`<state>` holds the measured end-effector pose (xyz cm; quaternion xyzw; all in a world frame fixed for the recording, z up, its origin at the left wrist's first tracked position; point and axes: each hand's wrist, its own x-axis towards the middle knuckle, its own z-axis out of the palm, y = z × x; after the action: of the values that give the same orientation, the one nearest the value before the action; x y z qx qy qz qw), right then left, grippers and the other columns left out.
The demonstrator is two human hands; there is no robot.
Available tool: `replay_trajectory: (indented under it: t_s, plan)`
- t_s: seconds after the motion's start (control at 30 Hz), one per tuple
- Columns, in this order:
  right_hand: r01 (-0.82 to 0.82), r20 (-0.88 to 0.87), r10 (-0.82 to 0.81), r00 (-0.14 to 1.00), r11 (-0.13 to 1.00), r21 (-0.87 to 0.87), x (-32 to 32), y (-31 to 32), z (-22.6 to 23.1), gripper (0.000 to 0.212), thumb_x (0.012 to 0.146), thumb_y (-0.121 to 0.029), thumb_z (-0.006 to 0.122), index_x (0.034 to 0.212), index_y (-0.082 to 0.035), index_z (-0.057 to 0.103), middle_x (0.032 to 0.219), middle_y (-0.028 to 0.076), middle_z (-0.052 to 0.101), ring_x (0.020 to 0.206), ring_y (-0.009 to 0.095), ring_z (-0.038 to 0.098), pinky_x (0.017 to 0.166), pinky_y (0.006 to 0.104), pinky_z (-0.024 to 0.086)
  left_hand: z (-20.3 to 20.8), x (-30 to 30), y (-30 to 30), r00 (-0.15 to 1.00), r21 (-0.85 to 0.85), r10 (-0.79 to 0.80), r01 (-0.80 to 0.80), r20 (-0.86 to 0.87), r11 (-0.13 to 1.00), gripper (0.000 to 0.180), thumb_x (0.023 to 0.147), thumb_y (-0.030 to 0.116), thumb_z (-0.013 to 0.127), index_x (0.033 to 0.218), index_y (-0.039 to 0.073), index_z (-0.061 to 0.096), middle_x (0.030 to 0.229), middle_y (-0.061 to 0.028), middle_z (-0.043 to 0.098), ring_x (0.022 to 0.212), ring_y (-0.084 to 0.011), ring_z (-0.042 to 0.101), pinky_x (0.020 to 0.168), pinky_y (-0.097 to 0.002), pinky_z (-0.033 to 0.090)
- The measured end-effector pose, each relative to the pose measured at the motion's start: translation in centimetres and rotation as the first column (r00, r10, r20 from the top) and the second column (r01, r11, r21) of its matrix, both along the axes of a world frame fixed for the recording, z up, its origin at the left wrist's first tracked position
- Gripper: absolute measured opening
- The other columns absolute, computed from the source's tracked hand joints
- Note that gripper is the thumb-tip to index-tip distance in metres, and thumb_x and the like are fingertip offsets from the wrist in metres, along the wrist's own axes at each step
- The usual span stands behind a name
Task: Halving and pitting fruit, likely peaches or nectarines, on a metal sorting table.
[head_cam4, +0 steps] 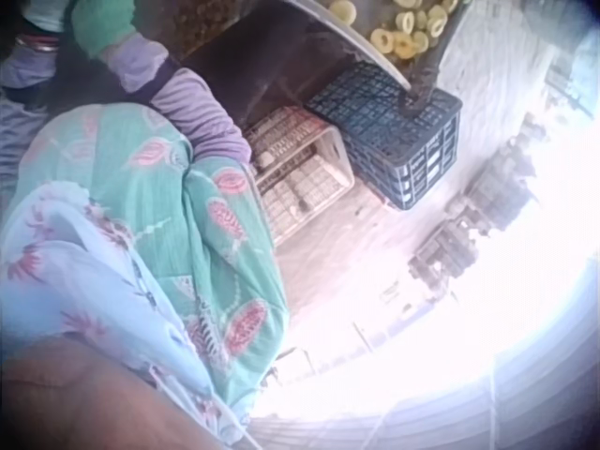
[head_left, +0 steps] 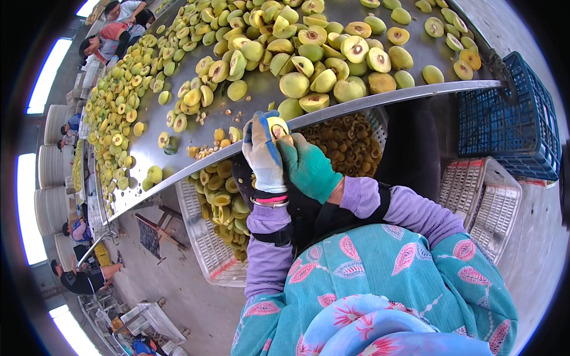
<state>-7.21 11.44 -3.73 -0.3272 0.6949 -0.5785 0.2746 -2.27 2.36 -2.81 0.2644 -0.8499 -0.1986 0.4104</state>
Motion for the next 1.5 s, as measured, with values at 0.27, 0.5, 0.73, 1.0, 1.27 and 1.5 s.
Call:
replay_trajectory:
  t_s: [0.27, 0.5, 0.73, 1.0, 1.27, 1.5]
  plan:
    - [0.053, 0.025, -0.050, 0.998, 0.992, -0.113, -0.2, -0.4, -0.6, 0.037, 0.095, -0.036, 0.042, 0.090, 0.001, 0.048, 0.068, 0.027, 0.056, 0.067, 0.046, 0.056, 0.054, 0.0483, 0.043, -0.3, -1.3, 0.9, 0.928, 0.342, 0.044, 0.092, -0.371, 0.935, 0.019, 0.088, 0.016, 0.057, 0.098, 0.000, 0.060, 0.090, -0.0052, 0.061, 0.075, -0.0101, 0.055, 0.068, -0.0236, 0.047]
    - [0.035, 0.082, -0.028, 0.996, 0.996, -0.077, 0.2, -1.2, -0.7, 0.034, 0.096, -0.031, 0.041, 0.092, 0.001, 0.050, 0.075, 0.025, 0.058, 0.072, 0.042, 0.058, 0.059, 0.0430, 0.045, -0.6, -1.1, 0.4, 0.918, 0.541, 0.098, 0.137, -0.384, 0.829, 0.020, 0.091, 0.018, 0.053, 0.099, 0.001, 0.060, 0.091, -0.0043, 0.061, 0.077, -0.0108, 0.056, 0.070, -0.0230, 0.045]
    - [0.027, 0.232, -0.003, 0.973, 0.995, -0.099, 0.4, -1.6, 0.0, 0.037, 0.097, -0.031, 0.040, 0.099, 0.004, 0.055, 0.076, 0.016, 0.061, 0.068, 0.027, 0.059, 0.062, 0.0351, 0.046, 1.2, -1.3, -0.2, 0.877, 0.697, 0.053, 0.342, -0.478, 0.630, 0.020, 0.091, 0.019, 0.052, 0.093, 0.002, 0.061, 0.089, -0.0040, 0.061, 0.079, -0.0100, 0.055, 0.072, -0.0232, 0.044]
    - [-0.140, 0.619, 0.038, 0.784, 0.983, 0.116, -1.1, -1.1, 3.6, 0.047, 0.095, -0.045, 0.036, 0.089, -0.003, 0.056, 0.064, 0.009, 0.054, 0.050, 0.020, 0.052, 0.047, 0.0318, 0.042, 2.4, -1.9, -2.0, 0.966, 0.660, -0.191, 0.259, -0.175, 0.705, 0.016, 0.086, 0.018, 0.061, 0.084, 0.002, 0.062, 0.073, -0.0003, 0.058, 0.064, -0.0068, 0.053, 0.059, -0.0220, 0.043]
    - [-0.276, 0.872, 0.442, -0.209, 0.829, -0.486, -3.2, 0.1, 4.6, 0.040, 0.093, -0.052, 0.038, 0.079, -0.016, 0.050, 0.052, -0.008, 0.041, 0.039, 0.007, 0.038, 0.039, 0.0230, 0.031, 3.0, -0.5, -3.0, 0.828, 0.838, -0.182, 0.544, -0.530, 0.033, 0.028, 0.091, 0.025, 0.051, 0.092, -0.001, 0.060, 0.079, -0.0084, 0.062, 0.068, -0.0154, 0.059, 0.064, -0.0271, 0.049]
    - [-0.530, 0.893, 0.423, -0.154, 0.728, -0.436, -3.7, 0.1, 3.2, 0.041, 0.090, -0.056, 0.042, 0.081, -0.016, 0.049, 0.054, -0.005, 0.041, 0.040, 0.009, 0.042, 0.039, 0.0261, 0.033, 2.7, 0.9, -1.5, 0.835, 0.824, -0.144, 0.549, -0.532, 0.137, 0.041, 0.091, 0.035, 0.043, 0.093, -0.003, 0.058, 0.077, -0.0143, 0.060, 0.069, -0.0201, 0.058, 0.063, -0.0294, 0.048]
